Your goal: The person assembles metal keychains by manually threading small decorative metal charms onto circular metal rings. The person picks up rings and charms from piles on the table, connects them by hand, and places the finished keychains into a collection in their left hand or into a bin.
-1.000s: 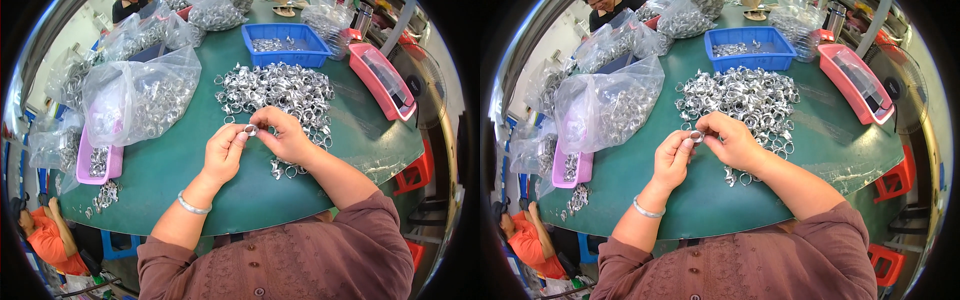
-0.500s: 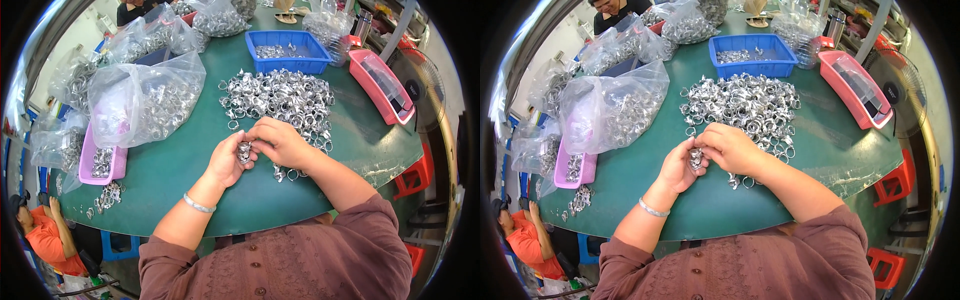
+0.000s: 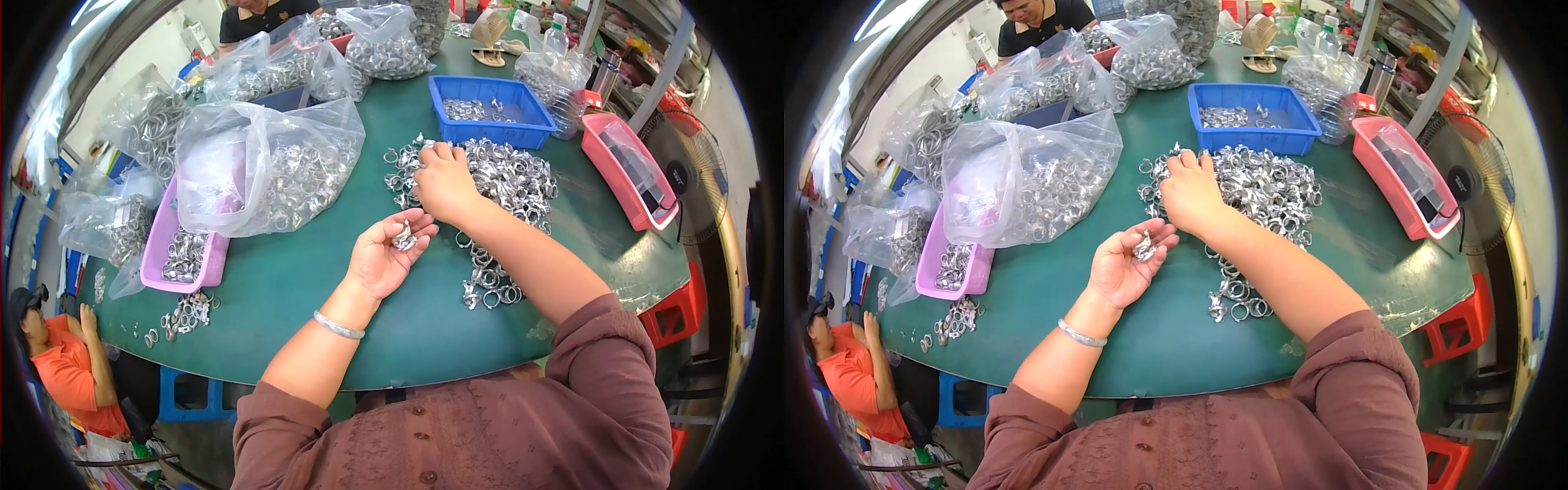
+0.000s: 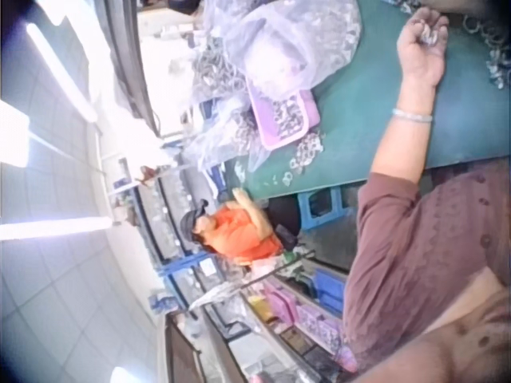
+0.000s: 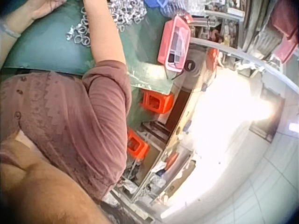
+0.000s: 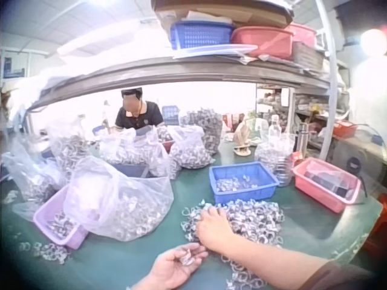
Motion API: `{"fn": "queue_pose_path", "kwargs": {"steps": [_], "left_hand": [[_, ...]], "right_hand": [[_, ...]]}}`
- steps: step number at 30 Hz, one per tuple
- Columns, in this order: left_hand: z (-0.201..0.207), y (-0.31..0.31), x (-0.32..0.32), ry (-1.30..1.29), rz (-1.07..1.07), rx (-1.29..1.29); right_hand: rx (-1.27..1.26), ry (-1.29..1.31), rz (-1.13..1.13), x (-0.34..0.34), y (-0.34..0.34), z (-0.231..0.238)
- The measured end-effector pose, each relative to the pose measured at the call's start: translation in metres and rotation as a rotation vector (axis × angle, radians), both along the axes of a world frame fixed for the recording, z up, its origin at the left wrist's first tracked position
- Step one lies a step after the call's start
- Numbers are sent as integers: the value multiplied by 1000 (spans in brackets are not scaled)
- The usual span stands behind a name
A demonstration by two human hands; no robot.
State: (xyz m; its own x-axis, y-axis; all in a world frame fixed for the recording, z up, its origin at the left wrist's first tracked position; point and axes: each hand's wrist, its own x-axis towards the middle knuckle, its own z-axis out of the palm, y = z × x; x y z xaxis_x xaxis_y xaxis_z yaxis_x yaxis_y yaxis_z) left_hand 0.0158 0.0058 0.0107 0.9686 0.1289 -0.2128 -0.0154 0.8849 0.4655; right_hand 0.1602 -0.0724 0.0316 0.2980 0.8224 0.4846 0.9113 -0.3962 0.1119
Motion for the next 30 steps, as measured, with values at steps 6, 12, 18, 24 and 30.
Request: {"fn": "queue_pose_path", "kwargs": {"steps": [6, 12, 18, 24, 30], "left_hand": [[-3, 0, -3, -11, -17, 64], [-2, 2, -6, 12, 57, 212], [4, -11, -6, 19, -9, 396], [4, -15, -7, 5, -78, 311], [3, -16, -6, 5, -117, 239]], "right_hand": [[266, 134, 161, 4, -13, 0], [354, 996, 332, -25, -47, 17], [369, 832, 400, -47, -68, 9], [424, 954, 488, -45, -76, 0], [520, 1296, 489, -47, -75, -10]]}}
